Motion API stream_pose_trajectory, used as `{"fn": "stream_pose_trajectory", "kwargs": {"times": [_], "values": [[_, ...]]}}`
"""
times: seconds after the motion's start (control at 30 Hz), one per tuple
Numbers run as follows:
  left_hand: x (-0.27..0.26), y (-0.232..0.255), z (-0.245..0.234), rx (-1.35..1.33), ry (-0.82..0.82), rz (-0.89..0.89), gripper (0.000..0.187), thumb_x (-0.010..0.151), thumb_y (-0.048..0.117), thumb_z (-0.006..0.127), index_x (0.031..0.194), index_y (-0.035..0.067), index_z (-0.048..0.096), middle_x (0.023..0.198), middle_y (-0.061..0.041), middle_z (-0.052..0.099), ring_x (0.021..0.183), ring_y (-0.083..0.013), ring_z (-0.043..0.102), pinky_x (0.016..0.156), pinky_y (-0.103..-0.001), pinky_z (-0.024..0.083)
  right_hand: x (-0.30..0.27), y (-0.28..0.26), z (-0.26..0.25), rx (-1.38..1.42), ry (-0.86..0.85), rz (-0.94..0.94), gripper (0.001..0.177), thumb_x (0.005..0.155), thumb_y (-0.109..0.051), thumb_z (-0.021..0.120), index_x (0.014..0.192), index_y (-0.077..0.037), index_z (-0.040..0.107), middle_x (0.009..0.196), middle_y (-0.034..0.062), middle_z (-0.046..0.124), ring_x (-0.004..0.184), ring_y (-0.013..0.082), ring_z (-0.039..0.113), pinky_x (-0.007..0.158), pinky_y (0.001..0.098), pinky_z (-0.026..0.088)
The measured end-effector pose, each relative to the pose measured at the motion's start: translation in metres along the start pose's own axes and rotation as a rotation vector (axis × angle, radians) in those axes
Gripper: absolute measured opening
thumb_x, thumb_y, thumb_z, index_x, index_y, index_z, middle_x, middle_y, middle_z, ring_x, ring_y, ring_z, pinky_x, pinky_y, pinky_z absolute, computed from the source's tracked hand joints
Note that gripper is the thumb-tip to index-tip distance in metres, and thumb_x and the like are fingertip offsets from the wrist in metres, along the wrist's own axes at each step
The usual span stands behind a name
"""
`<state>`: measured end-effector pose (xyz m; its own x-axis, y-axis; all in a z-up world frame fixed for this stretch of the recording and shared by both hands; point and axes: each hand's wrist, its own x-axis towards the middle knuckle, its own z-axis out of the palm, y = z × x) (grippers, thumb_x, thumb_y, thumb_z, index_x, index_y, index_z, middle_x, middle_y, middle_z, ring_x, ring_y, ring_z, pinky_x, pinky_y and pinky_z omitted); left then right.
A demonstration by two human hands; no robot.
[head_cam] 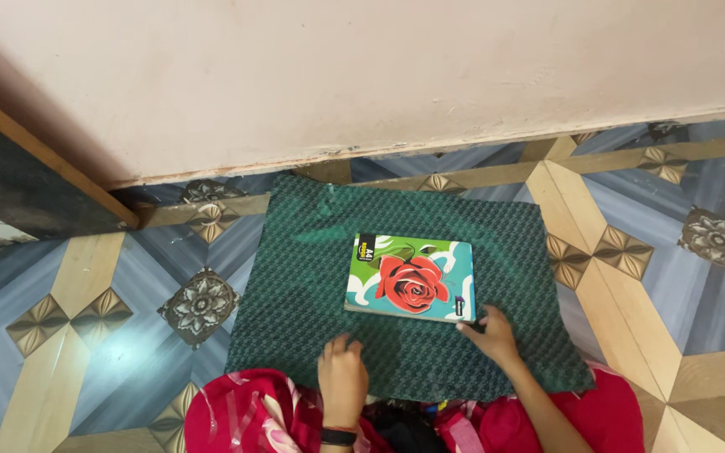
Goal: The person sits on the floor and wraps a notebook with a rose design using a green patterned fabric and silver foil. They fold the fabric and foil around the notebook, smooth the edges, and adjust the covering to fit the item.
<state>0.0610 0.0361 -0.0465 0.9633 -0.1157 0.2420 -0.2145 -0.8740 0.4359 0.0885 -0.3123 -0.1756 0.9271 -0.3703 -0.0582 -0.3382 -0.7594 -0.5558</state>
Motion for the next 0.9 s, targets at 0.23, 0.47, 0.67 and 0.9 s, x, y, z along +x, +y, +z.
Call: {"fn": "stream_pose_trajectory", "kwargs": {"times": [0.23, 0.47, 0.67, 0.9], "values": [[-0.021, 0.024, 0.029, 0.000, -0.166, -0.054, 0.021, 0.078, 0.015, 0.073, 0.097, 0.005, 0.074, 0.128, -0.018, 0.063, 0.119, -0.0373, 0.056, 0.091, -0.051, 0.048, -0.010, -0.039, -0.006, -0.132, -0.028, 0.144, 0.110, 0.063, -0.054, 0.090, 0.156, -0.022, 0.042, 0.139, 0.0146, 0.050, 0.131, 0.0352, 0.045, 0.099, 0.0588, 0.045], [-0.028, 0.036, 0.032, -0.103, -0.094, -0.079, 0.023, 0.080, 0.015, 0.074, 0.101, 0.005, 0.072, 0.132, -0.018, 0.061, 0.121, -0.0371, 0.055, 0.092, -0.051, 0.047, -0.009, -0.028, 0.000, -0.334, 0.096, -0.157, 0.072, 0.078, -0.041, 0.079, 0.145, -0.043, 0.053, 0.148, 0.0126, 0.046, 0.131, 0.0334, 0.045, 0.100, 0.0604, 0.042], [-0.030, 0.024, 0.051, -0.168, -0.051, -0.179, 0.027, 0.083, 0.015, 0.073, 0.108, 0.004, 0.071, 0.132, -0.019, 0.060, 0.121, -0.0384, 0.055, 0.095, -0.048, 0.049, 0.000, -0.015, 0.001, -0.396, 0.152, -0.099, 0.070, 0.084, -0.034, 0.075, 0.147, -0.045, 0.049, 0.151, 0.0116, 0.048, 0.134, 0.0360, 0.048, 0.101, 0.0563, 0.046], [-0.031, 0.021, 0.077, -0.070, -0.139, -0.177, 0.050, 0.082, 0.023, 0.076, 0.128, 0.007, 0.063, 0.140, -0.020, 0.055, 0.130, -0.0370, 0.050, 0.105, -0.052, 0.041, 0.011, 0.000, -0.005, -0.420, 0.205, -0.050, 0.073, 0.088, -0.027, 0.070, 0.155, -0.037, 0.041, 0.157, 0.0180, 0.041, 0.141, 0.0394, 0.043, 0.110, 0.0569, 0.041]]}}
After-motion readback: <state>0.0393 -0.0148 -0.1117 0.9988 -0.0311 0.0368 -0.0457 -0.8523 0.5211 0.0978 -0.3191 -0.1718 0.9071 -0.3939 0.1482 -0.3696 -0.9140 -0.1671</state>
